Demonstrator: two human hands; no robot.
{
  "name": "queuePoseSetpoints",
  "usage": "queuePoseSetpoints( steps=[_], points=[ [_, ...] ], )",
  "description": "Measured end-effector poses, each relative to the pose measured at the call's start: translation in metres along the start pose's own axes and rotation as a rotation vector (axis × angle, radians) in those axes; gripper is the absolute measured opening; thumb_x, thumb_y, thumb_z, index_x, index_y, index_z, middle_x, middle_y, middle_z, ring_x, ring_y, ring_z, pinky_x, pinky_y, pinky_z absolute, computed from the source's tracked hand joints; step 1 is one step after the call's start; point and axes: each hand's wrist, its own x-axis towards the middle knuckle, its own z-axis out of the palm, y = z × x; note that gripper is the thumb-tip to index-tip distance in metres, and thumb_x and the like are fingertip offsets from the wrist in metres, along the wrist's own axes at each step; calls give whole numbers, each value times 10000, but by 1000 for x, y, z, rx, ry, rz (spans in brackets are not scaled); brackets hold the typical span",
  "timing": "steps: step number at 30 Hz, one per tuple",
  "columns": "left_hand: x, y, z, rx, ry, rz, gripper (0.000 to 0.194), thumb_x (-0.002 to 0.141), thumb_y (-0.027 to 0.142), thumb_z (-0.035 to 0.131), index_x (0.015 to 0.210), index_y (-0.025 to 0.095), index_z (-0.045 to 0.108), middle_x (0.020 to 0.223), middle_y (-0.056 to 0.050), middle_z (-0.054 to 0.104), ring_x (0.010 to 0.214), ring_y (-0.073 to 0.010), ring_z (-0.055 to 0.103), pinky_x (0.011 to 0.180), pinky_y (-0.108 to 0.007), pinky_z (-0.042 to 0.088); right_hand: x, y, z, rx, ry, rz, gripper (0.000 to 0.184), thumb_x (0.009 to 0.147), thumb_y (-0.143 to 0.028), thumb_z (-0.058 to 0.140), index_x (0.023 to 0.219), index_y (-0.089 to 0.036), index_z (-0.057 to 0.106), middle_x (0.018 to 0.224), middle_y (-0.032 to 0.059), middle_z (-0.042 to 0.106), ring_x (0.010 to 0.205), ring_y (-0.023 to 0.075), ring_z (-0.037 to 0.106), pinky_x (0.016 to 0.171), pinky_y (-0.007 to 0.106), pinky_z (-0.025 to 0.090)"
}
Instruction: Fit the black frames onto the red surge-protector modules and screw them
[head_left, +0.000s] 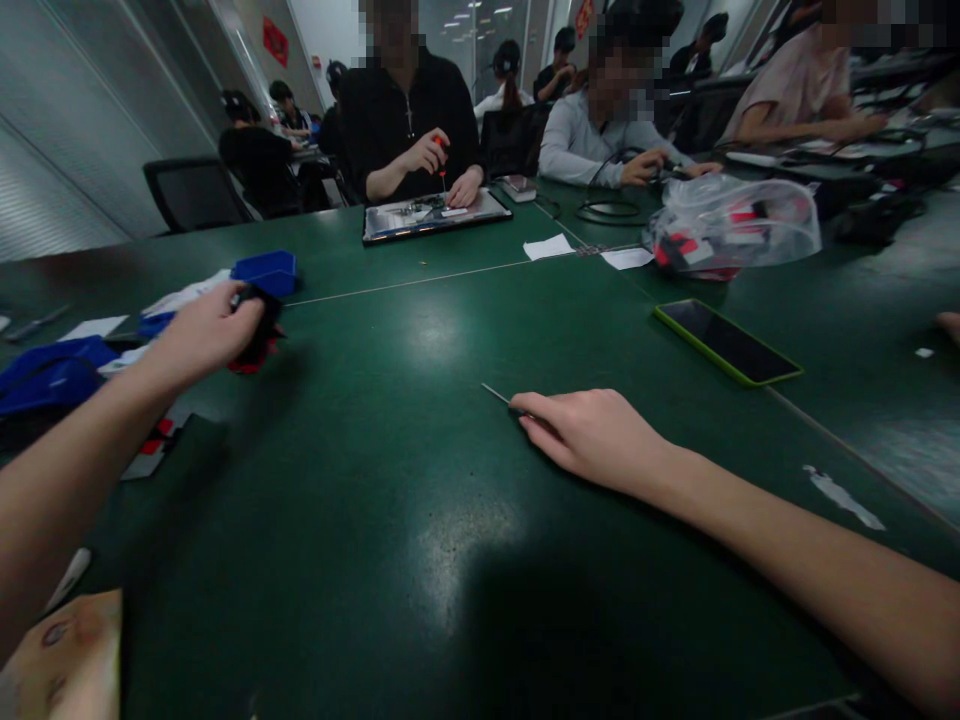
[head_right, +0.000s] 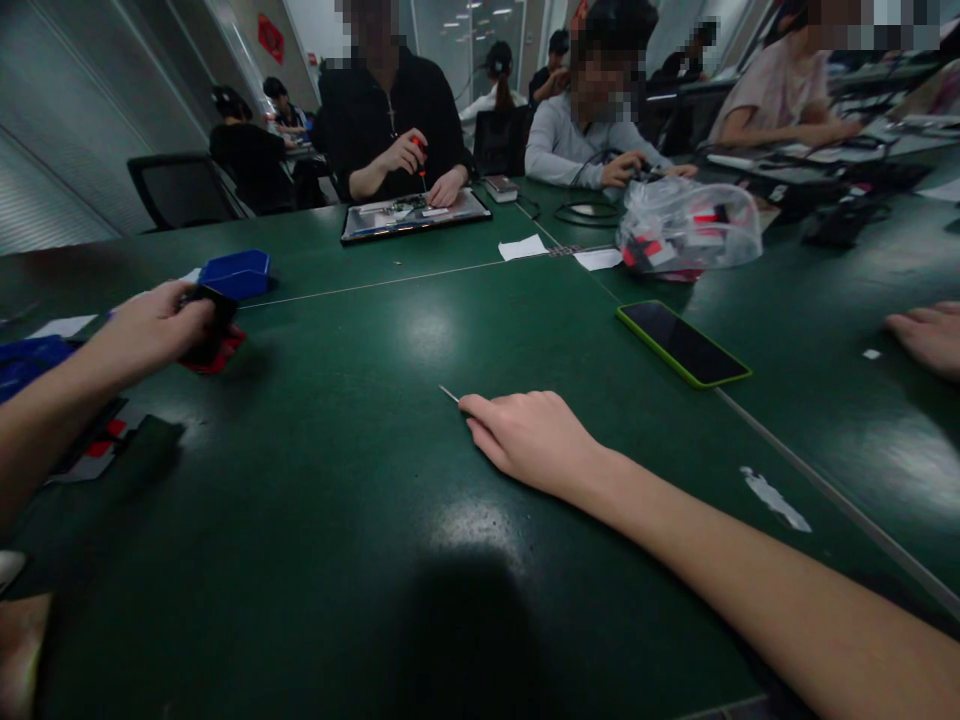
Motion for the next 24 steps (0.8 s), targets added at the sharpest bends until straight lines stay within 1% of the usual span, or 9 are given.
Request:
queuePoseSetpoints(
  steps=[2, 3, 7, 10, 12, 15, 18, 21, 24],
  points=[
    [-13, 20, 31, -194, -208, 23, 563, 1014, 476, 269, 1353, 83, 488, 1160, -174, 746, 933, -266, 752, 829, -445, 618, -1, 1, 0, -18, -42, 15, 304, 1024, -257, 491, 1273, -208, 657, 914, 71, 778, 723, 222, 733, 626, 308, 494],
    [-20, 31, 49, -266, -296, 37, 522, 1001, 480, 322, 1291, 111, 553, 1101, -148, 769, 889, -242, 763, 801, -400, 628, -1, 0, -1, -25, -55, 22, 306, 1016, -252, 503, 1270, -211, 668, 902, 70, 781, 715, 216, 733, 622, 301, 492],
    [-46, 70, 108, -609, -547, 96, 374, 939, 455, 507, 1125, 166, 653, 857, -94, 761, 688, -214, 745, 640, -343, 617, -3, -6, -5, 0, -13, 26, 296, 999, -308, 562, 1245, -182, 668, 838, 60, 772, 671, 201, 716, 602, 284, 476],
    [-58, 96, 131, -824, -531, 220, 309, 920, 429, 573, 1110, 194, 643, 844, -75, 744, 655, -204, 734, 620, -338, 599, -3, -12, -7, 106, 77, -119, 434, 998, -407, 596, 1352, -157, 580, 916, 74, 773, 707, 195, 719, 647, 285, 497],
    [-63, 109, 137, -810, -493, 332, 275, 926, 403, 563, 1106, 208, 634, 815, -66, 743, 618, -202, 720, 600, -340, 574, -3, -16, -5, 145, 109, -211, 437, 1009, -413, 584, 1356, -149, 563, 1013, 98, 769, 806, 205, 736, 704, 290, 516],
    [-62, 117, 136, -546, -343, 525, 243, 924, 387, 575, 1077, 228, 676, 742, -51, 731, 582, -201, 668, 576, -345, 513, -1, -20, 1, 132, 100, -246, 235, 1030, -324, 540, 1146, -161, 664, 961, 80, 757, 829, 201, 728, 700, 279, 503],
    [-50, 105, 118, -316, -192, 622, 289, 920, 423, 584, 1102, 234, 707, 887, -79, 761, 690, -227, 680, 655, -374, 525, 0, -20, 5, 123, 53, -241, 227, 1038, -276, 513, 953, -171, 696, 844, 48, 721, 730, 170, 686, 650, 260, 471],
    [-29, 75, 84, -111, -98, 548, 362, 931, 497, 543, 1116, 240, 717, 1072, -84, 758, 856, -267, 707, 791, -400, 547, -1, -19, 6, 181, 35, -231, 231, 1044, -267, 507, 967, -164, 698, 871, 45, 722, 743, 153, 675, 681, 256, 489],
    [-8, 34, 43, 170, 24, 335, 489, 938, 546, 471, 1197, 191, 685, 1118, -117, 737, 935, -315, 694, 850, -435, 531, -2, -19, 5, 228, 28, -224, 218, 1040, -252, 511, 987, -159, 701, 889, 41, 727, 756, 145, 674, 694, 255, 508]
  ],
)
